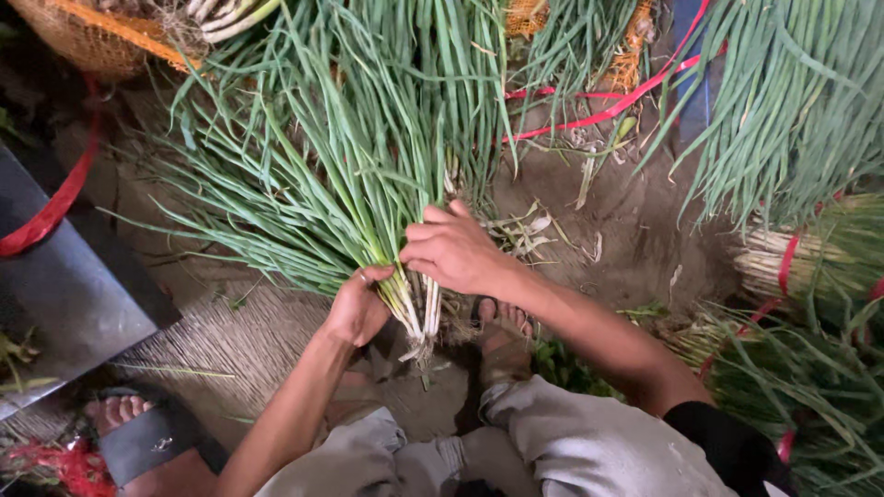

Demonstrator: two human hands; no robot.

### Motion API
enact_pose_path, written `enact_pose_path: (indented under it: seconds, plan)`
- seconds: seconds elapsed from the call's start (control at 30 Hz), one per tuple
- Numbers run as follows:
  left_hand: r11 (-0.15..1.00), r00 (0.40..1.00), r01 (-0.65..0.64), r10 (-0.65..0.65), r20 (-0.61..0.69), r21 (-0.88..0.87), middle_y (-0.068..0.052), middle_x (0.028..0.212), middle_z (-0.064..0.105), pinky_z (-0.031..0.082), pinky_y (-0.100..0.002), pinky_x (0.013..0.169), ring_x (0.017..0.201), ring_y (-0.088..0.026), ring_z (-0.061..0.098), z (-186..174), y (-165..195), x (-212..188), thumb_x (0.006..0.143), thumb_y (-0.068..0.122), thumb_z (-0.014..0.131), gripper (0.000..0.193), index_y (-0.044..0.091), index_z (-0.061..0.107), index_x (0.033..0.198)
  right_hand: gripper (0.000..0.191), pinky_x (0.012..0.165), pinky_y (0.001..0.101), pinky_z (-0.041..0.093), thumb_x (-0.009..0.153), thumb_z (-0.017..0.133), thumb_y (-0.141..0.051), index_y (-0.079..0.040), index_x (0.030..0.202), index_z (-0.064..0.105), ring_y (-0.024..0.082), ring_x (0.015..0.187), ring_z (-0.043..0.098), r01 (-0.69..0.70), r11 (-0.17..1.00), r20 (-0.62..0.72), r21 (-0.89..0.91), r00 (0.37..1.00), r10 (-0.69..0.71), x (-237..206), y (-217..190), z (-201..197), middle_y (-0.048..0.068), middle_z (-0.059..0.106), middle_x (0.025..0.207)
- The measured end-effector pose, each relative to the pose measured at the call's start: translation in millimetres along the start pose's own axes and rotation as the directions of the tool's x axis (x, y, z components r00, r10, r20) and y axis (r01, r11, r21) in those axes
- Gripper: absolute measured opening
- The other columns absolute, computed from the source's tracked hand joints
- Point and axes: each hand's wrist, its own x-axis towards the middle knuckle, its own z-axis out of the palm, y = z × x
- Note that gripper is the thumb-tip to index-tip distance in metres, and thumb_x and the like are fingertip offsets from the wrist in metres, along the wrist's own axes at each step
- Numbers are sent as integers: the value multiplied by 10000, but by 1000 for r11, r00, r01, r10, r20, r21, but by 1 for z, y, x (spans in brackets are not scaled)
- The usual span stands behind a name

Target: The person sits on the ground and bundles scallions, gathering bunches, aligning the roots, and securing them with red rubber bands, placing finished bundles aside while another person works nearby.

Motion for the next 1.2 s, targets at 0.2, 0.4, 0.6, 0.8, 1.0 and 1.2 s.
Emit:
enact_pose_path:
  seconds: [0.2, 0.4, 0.6, 0.8, 1.0, 1.2]
  plan:
    - [998, 998, 12, -8, 62, -60, -209, 1154, 691, 475, -492, 1037, 1045, -320, 645, 16, -4, -5, 1000, 201, 458, 365, -66, 604, 1201, 124, 832, 411, 334, 857, 643, -207, -200, 958, 715, 187, 992, 521, 183, 964, 51, -194, 983, -176, -33, -37, -8, -33, 575, 922]
    - [995, 999, -38, 41, 29, -91, -236, 1241, 672, 463, -483, 1072, 1113, -348, 656, 17, 33, -1, 920, 214, 449, 470, -85, 599, 1250, 52, 979, 490, 380, 970, 677, -186, -134, 973, 679, 208, 1017, 553, 21, 605, 390, 796, 746, -539, -67, -56, -14, 6, 599, 949]
    - [990, 994, -99, 93, -62, -96, -216, 1284, 654, 469, -509, 1106, 1160, -350, 657, 7, 26, 12, 896, 140, 466, 356, -24, 548, 1201, 230, 801, 459, 494, 747, 776, -260, -128, 926, 717, 241, 909, 627, -118, 823, 279, -555, 906, 318, -76, -8, -11, 59, 633, 937]
    - [993, 999, -54, 54, -1, -105, -206, 1264, 676, 461, -467, 1119, 1157, -325, 655, 25, 25, 21, 964, 176, 442, 420, -74, 574, 1275, 346, 792, 373, 485, 892, 795, -272, -128, 1194, 710, 239, 909, 604, -53, 993, -182, 106, 981, 72, -68, -32, -10, 60, 600, 1016]
    - [992, 998, 4, 4, 61, -129, -200, 1241, 687, 465, -473, 1098, 1138, -321, 657, 56, 24, 15, 998, 223, 412, 432, -60, 579, 1278, 197, 759, 367, 401, 871, 777, -251, -205, 1060, 752, 179, 887, 578, 116, 986, -128, -117, 983, -131, -51, -51, -25, -54, 633, 960]
    - [982, 995, -82, 72, -68, -171, -209, 1122, 721, 539, -473, 974, 986, -341, 692, 68, 19, 18, 950, 250, 434, 448, -54, 614, 1226, 107, 828, 349, 374, 924, 737, -207, -106, 958, 719, 196, 917, 629, -123, 900, -25, 418, 989, 146, -49, -52, -31, -12, 667, 946]
